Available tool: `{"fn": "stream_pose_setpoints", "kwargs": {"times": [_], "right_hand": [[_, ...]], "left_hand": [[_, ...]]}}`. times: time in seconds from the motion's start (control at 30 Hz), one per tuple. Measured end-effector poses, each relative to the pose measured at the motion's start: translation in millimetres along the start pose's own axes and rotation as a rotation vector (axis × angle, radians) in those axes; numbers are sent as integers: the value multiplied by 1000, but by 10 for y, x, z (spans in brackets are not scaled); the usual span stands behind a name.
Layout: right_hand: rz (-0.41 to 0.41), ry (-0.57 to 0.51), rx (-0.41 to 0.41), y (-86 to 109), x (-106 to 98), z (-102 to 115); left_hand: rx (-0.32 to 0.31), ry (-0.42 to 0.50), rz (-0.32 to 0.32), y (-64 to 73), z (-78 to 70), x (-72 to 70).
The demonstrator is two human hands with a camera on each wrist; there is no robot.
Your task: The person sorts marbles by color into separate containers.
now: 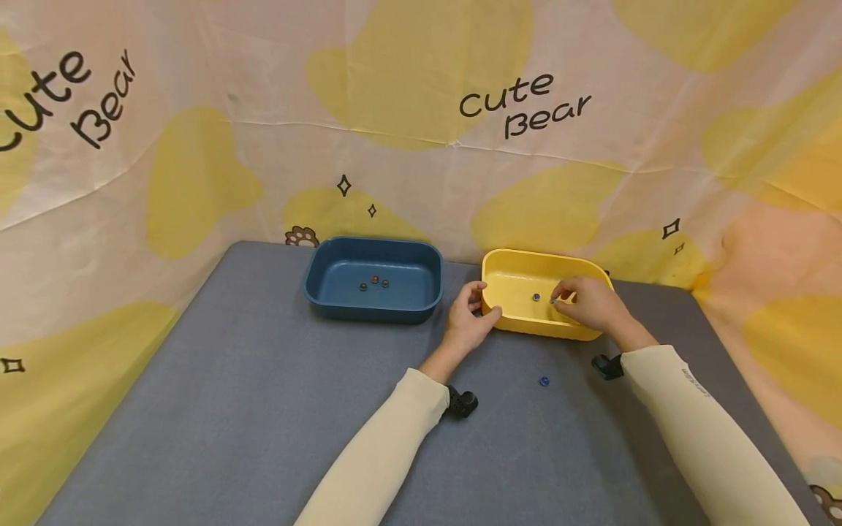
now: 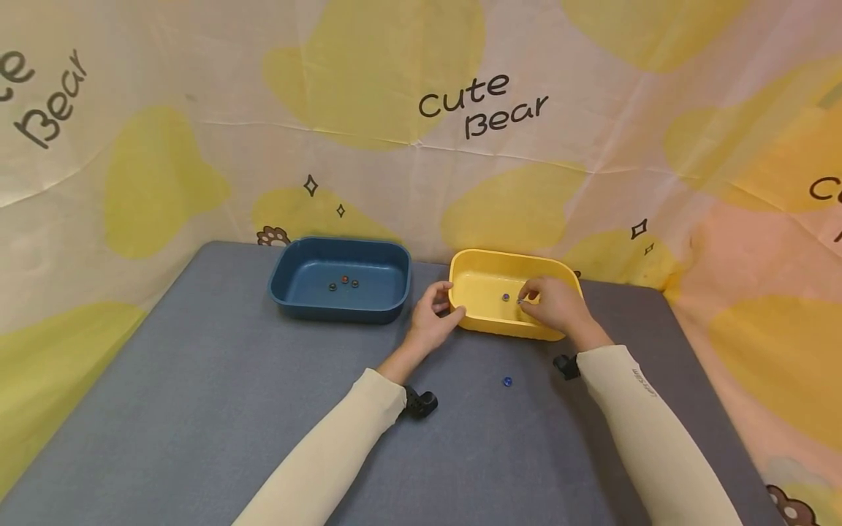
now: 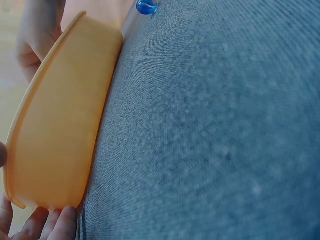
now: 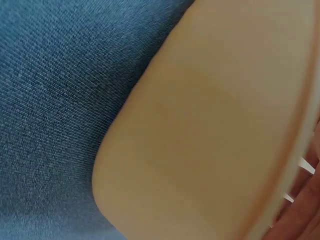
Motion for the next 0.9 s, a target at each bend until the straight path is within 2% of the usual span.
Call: {"fn": "stream_pose_setpoints", "kwargs": {"times": [0.43,0.9], "right_hand": [[33,28,27,-192,121,-133],[66,39,85,-284,188,-210]], "left_hand": [[-3,8,4,1,9,-6],[-6,0,1,4,3,-6]]}}
Point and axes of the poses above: each hand's wrist, its own y-axis away from the middle knuckle, its own x-axis out of the palm, z = x × y, the point moved 7 cm from there along -y, towards the middle knuckle, and after that the axes turned 2 degrees about -y, right-handed, at the moved point
